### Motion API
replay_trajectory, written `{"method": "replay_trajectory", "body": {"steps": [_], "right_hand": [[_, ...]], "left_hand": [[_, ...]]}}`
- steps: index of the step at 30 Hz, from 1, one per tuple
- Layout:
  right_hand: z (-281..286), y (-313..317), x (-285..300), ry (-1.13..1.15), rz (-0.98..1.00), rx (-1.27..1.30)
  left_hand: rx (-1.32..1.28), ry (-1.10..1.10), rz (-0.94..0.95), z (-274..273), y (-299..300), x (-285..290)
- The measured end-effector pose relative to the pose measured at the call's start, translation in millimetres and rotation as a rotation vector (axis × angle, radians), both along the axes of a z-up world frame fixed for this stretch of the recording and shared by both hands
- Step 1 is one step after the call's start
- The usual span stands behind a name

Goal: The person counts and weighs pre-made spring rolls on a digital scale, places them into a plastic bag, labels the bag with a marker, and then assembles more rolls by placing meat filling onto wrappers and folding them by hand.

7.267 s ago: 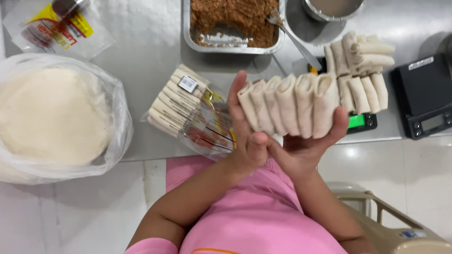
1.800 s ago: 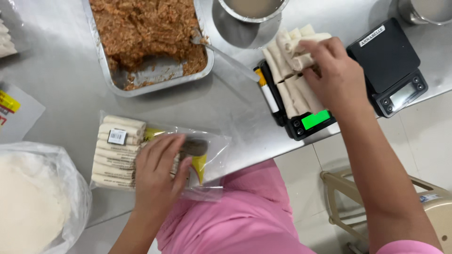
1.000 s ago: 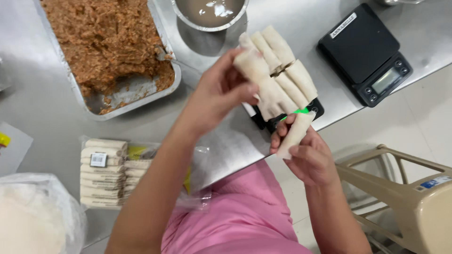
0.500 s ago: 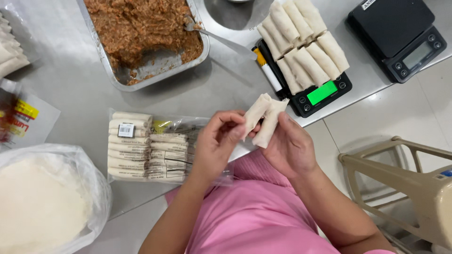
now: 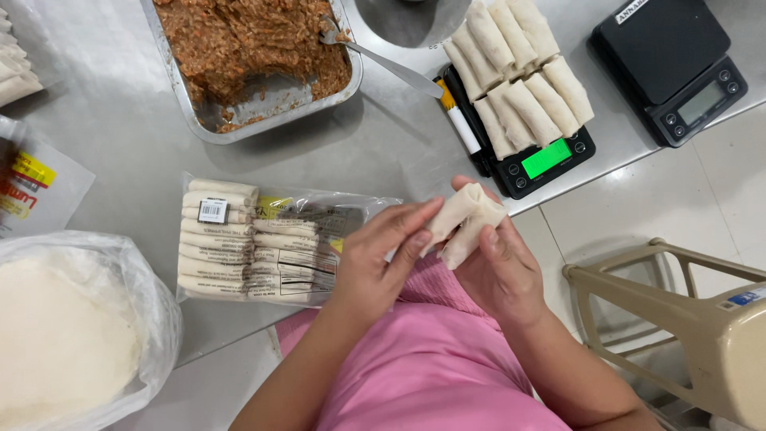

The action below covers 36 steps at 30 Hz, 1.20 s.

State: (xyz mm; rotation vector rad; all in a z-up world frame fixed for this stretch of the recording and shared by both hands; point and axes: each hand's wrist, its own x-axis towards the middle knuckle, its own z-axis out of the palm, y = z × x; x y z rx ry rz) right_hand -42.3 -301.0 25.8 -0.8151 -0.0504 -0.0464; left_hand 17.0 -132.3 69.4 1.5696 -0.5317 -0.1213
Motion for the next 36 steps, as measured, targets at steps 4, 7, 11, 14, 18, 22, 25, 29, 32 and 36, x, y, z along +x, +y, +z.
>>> {"method": "replay_trajectory", "body": {"steps": [4, 7, 11, 14, 18, 22, 25, 29, 32, 36], "right_hand": [[0.5, 5.0, -2.8, 0.031, -0.08, 0.002], [-2.9, 5.4, -4.7, 0.015, -0.103, -0.003], [-3.3, 20.3, -4.3, -0.035, -0.303, -0.16], [-3.6, 18.8, 0.6, 0.006, -0.387, -0.241], [6.2, 7.5, 4.3, 0.088, -0.422, -0.33], [-13.7, -28.8, 1.6, 0.136, -0.389, -0.33], [-48.4, -77.4, -12.3, 0.131, -0.275, -0.239], [-88.5, -149.2, -34.0, 0.271, -0.467, -0.085], [-61.1, -158.5, -34.6, 0.375, -0.525, -0.045], [-87.9, -169.2, -43.2, 0.31, -0.518, -0.024]], "left_hand": [[0.018, -0.167, 0.04, -8.6, -6.0, -6.5], [0.026, -0.276, 0.085, -10.5, -12.0, -9.2], [0.064, -0.418, 0.132, -30.2, -29.6, -14.3], [0.112, -0.516, 0.14, -52.3, -49.7, -22.2], [0.188, -0.511, 0.122, -65.7, -73.0, -32.2], [0.178, -0.369, -0.051, -64.2, -93.4, -39.4], [0.21, -0.426, -0.099, -63.1, -116.5, -33.9], [0.386, -0.64, -0.041, -71.6, -146.7, 23.5], [0.59, -0.544, -0.022, -77.9, -168.5, 68.8], [0.683, -0.327, 0.082, -66.7, -179.1, 88.1]]}}
